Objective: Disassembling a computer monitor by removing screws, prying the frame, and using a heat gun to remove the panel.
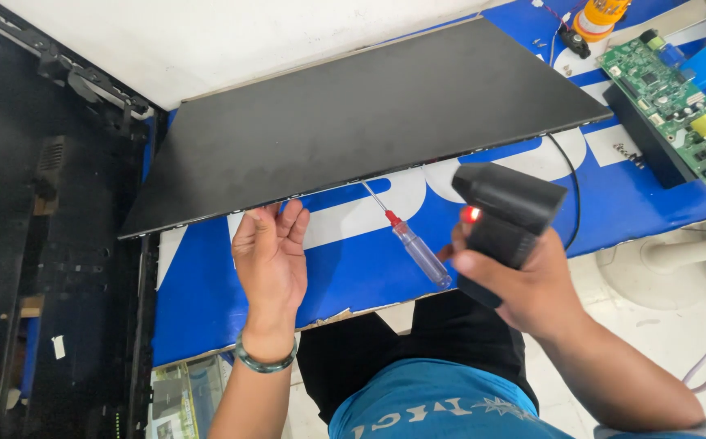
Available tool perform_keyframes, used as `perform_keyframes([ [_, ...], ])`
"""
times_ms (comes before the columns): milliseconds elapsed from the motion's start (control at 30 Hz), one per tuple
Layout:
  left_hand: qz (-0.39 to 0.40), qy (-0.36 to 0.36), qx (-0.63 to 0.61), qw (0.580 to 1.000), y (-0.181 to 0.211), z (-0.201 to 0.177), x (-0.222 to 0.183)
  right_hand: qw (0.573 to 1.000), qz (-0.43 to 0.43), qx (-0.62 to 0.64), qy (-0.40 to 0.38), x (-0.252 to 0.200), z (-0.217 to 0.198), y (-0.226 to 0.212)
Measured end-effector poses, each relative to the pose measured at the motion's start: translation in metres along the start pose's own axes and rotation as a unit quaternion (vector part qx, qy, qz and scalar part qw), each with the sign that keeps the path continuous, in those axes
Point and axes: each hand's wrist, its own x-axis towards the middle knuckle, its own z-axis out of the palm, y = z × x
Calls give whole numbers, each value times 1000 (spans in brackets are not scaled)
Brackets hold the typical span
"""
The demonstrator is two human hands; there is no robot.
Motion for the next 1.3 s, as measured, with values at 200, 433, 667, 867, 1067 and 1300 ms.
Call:
perform_keyframes([
  [200,1,-4,-12,1000,-1,-3,0,969,145,-191,55,17,44,-43],
  [433,-8,3,-21,1000,0,-2,0,951,210,-219,53,20,53,-35],
  [667,0,-2,-16,1000,2,-1,0,954,200,-221,41,20,49,-27],
  [867,6,-22,-21,1000,4,0,-1,980,178,88,-4,13,17,13],
  [1067,4,-12,-19,1000,4,0,-1,943,115,217,-227,20,-1,0],
  [1300,2,-8,-7,1000,3,-1,-1,938,87,247,-227,22,-9,0],
])
